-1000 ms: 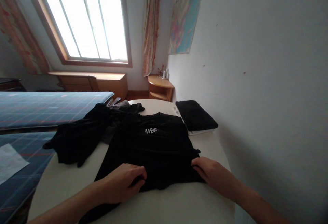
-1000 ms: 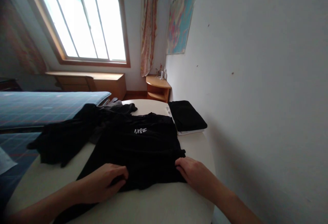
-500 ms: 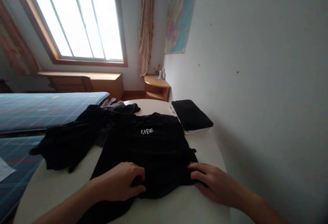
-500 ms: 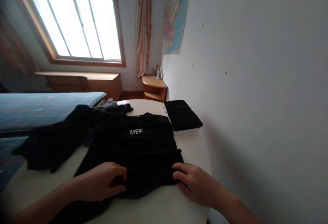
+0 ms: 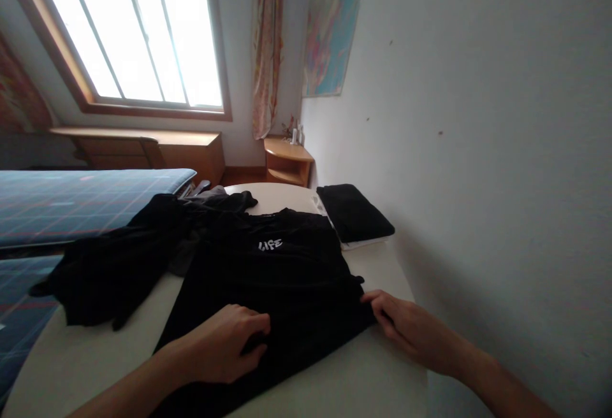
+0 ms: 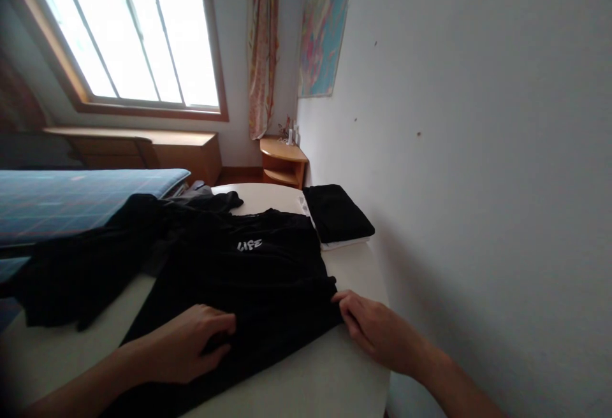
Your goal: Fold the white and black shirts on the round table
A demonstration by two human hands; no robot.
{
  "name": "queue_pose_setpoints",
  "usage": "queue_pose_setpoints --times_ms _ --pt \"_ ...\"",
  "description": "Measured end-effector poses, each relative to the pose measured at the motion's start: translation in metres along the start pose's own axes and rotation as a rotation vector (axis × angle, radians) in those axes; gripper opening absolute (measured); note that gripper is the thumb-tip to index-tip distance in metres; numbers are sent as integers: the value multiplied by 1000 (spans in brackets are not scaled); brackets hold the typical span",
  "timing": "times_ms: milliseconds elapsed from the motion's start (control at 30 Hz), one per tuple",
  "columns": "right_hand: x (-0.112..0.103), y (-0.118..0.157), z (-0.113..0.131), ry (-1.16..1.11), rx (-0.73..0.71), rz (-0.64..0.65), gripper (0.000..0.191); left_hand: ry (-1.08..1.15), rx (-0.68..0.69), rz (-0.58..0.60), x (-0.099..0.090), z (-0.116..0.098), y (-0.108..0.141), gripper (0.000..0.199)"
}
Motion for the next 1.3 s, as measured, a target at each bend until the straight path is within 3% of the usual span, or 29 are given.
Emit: queue_pose_setpoints --times_ms 100,233,367,567,900,1000,1167,1300 --pt "-5 2 2 -27 41 41 16 10 6 -13 -2 -1 2 7" --pt "0 9 4 -9 -33 32 16 18 77 -9 -1 -8 7 10" --pt "7 13 4 74 -90 -49 42 29 219 10 2 -18 13 15" --pt "8 18 11 134 -232 -67 26 54 338 38 2 -29 19 18" --pt "3 27 21 66 -203 -57 23 166 319 120 1 -39 22 20" --pt "4 25 23 50 -163 -8 19 215 273 120 -2 -44 24 17" --pt "6 23 22 68 -120 87 8 383 245 219 0 -41 23 17" --pt "5 14 25 95 -115 39 18 246 265 50 -4 -36 18 34"
Point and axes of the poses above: each hand's wrist, its own y-axis away from the middle knuckle, its own x-axis out of the palm, z = x × y, the point moved 3 cm from there along -y, towards the middle knuckle, and after that the axes turned 15 degrees about -z, right-handed, at the moved point
